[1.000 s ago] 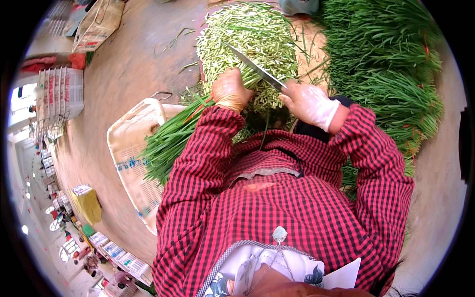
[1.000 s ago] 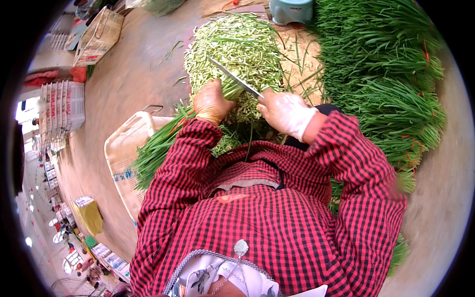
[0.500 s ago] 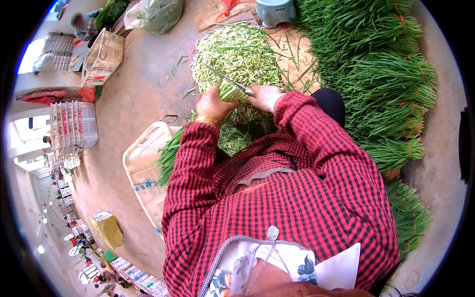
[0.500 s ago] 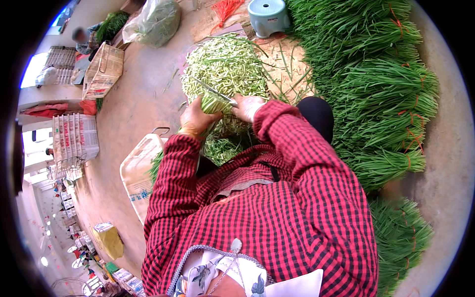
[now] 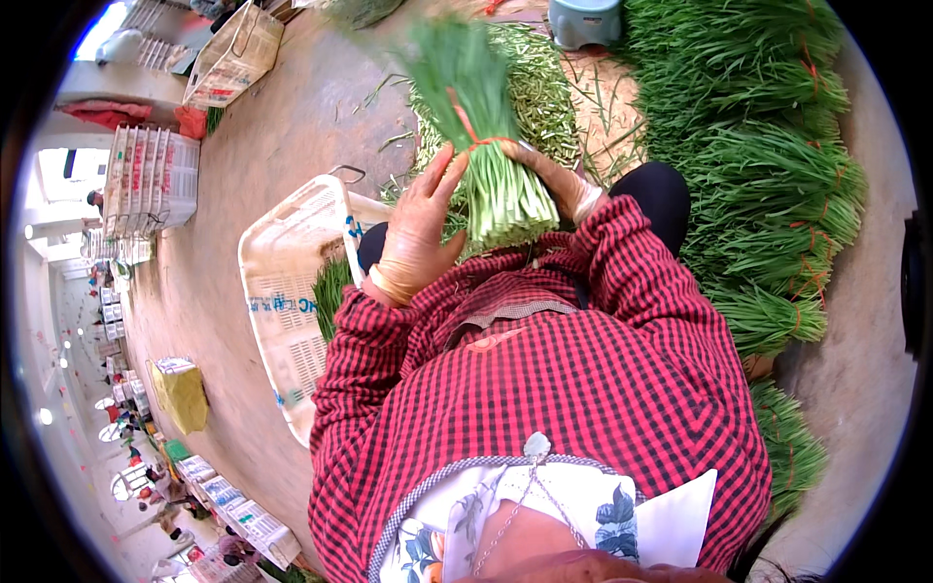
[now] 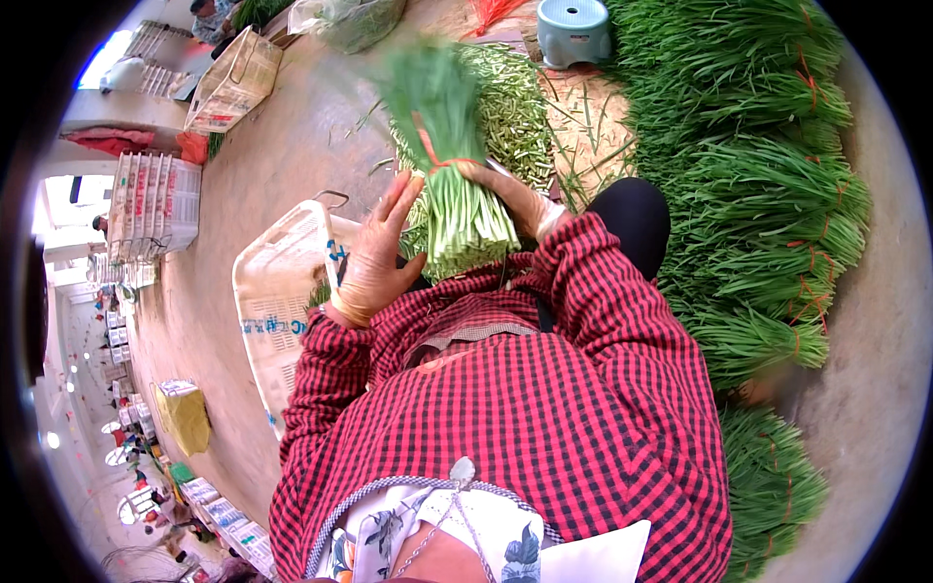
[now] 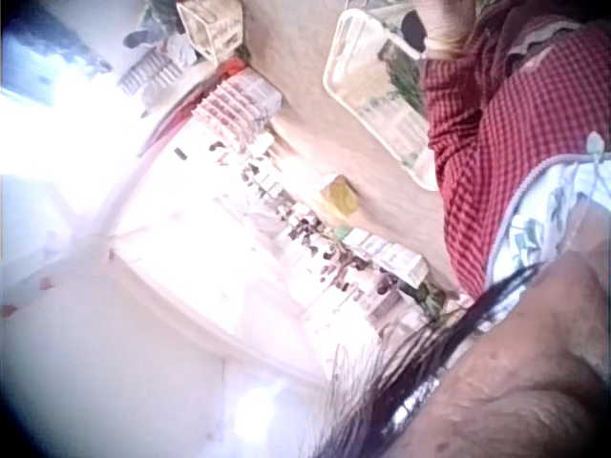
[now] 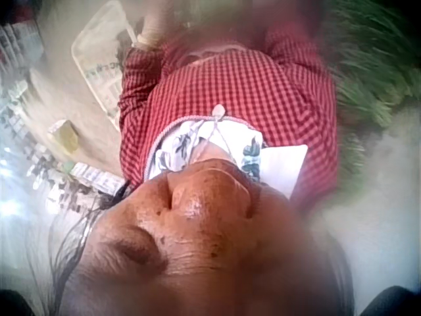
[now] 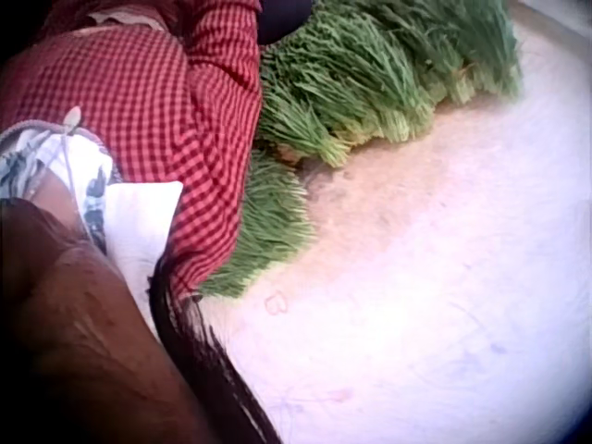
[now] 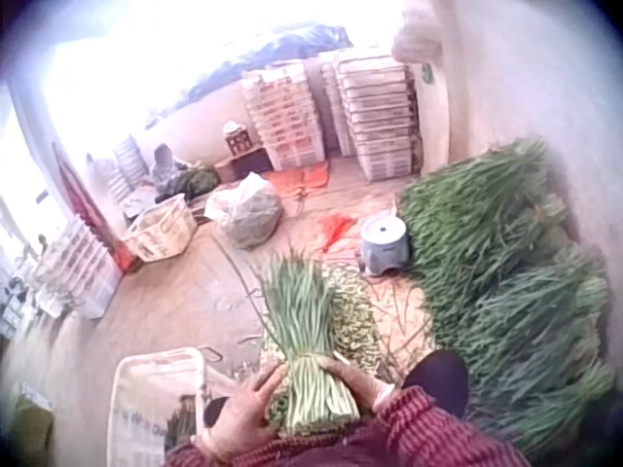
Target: The person trims the ends of bundled chives using a knife and places them into a plastic crate.
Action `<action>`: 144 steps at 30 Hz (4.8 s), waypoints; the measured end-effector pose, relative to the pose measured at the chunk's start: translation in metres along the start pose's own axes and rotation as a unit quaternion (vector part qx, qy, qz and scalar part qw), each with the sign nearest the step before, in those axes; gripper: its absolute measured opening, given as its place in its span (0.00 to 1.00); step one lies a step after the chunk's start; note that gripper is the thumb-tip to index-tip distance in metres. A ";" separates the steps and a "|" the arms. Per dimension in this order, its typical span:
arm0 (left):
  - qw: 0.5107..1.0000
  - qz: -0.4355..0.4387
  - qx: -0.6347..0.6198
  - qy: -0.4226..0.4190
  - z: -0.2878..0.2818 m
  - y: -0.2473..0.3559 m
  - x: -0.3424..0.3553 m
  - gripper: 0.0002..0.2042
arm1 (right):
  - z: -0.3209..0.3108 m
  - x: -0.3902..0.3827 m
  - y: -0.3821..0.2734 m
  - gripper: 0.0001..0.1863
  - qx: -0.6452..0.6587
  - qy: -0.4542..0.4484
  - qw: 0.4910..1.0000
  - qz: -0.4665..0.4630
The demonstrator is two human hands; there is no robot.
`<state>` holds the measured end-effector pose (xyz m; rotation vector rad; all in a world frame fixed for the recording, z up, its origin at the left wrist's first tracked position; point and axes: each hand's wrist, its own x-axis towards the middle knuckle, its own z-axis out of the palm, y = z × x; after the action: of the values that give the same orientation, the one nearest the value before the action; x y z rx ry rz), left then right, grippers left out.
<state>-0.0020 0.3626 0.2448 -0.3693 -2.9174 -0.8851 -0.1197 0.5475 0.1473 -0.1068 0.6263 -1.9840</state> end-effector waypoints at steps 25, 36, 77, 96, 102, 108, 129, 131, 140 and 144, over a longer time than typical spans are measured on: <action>0.468 -0.076 -0.771 0.425 0.026 -0.103 -0.004 0.22 | 0.076 -0.090 0.013 0.16 -0.658 0.114 0.734 -0.127; 0.471 -0.099 -0.690 0.540 0.014 -0.102 -0.022 0.19 | 0.037 -0.091 -0.003 0.12 -0.880 0.126 0.458 0.000; 0.455 -0.151 -0.694 0.538 0.030 -0.114 -0.032 0.20 | 0.070 -0.087 -0.030 0.09 -0.543 -0.012 0.809 0.226; 0.412 -0.124 -0.718 0.547 0.016 -0.106 -0.037 0.19 | 0.085 -0.047 0.019 0.08 -0.835 -0.038 0.531 -0.141; 0.407 -0.141 -0.667 0.608 0.007 -0.127 -0.055 0.19 | 0.004 -0.117 -0.062 0.09 -0.877 0.164 0.451 -0.030; 0.383 -0.142 -0.684 0.605 0.021 -0.127 -0.044 0.18 | 0.010 -0.096 -0.073 0.19 -0.878 0.201 0.381 -0.209; 0.368 -0.112 -0.741 0.551 0.017 -0.107 -0.045 0.18 | 0.049 -0.080 -0.029 0.08 -0.796 0.069 0.602 0.010; 0.351 -0.151 -0.701 0.603 0.022 -0.120 -0.045 0.18 | 0.025 -0.098 -0.050 0.07 -0.850 0.094 0.517 -0.032; 0.361 -0.160 -0.675 0.623 0.022 -0.122 -0.048 0.18 | 0.004 -0.086 -0.082 0.18 -0.909 0.199 0.348 -0.113; 0.392 -0.145 -0.705 0.573 0.033 -0.109 -0.034 0.17 | 0.113 -0.016 0.009 0.19 -0.855 -0.016 0.445 -0.266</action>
<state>0.0043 0.2863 0.1540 0.5742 -0.4155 -2.1337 -0.0669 0.5146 0.2435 -1.7052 2.5550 -0.8875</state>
